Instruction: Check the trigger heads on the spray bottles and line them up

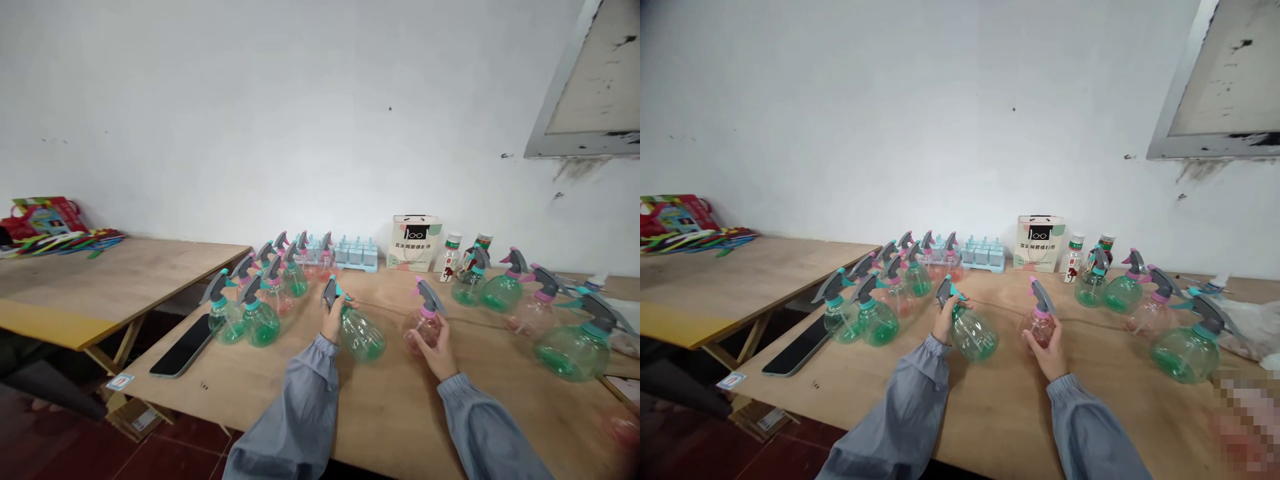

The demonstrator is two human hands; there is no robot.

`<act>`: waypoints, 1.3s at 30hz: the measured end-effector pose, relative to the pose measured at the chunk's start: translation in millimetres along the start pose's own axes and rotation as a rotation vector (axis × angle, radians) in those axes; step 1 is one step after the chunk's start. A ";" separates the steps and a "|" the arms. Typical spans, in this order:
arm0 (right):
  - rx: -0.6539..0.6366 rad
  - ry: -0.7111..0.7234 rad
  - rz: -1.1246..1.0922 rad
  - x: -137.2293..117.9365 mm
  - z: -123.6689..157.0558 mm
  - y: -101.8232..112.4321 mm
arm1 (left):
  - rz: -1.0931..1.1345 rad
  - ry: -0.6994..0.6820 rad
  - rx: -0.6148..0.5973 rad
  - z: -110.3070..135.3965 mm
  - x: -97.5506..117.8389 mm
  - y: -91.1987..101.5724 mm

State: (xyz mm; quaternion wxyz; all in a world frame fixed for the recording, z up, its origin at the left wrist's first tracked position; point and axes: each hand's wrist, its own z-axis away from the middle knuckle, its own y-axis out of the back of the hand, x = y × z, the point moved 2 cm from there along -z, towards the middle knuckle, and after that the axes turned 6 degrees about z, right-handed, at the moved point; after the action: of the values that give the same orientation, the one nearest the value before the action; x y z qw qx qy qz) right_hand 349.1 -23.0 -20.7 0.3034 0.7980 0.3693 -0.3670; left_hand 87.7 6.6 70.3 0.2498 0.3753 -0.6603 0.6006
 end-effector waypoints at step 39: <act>-0.034 -0.033 -0.054 1.5 0.3 -0.5 | -0.189 -0.097 -0.134 5.4 2.4 -1.9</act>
State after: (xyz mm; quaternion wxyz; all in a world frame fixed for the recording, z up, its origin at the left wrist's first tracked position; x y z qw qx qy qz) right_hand 349.2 -22.4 -22.1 0.3130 0.7763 0.3918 -0.3819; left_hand 88.5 0.8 72.5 0.2972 0.4470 -0.6719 0.5102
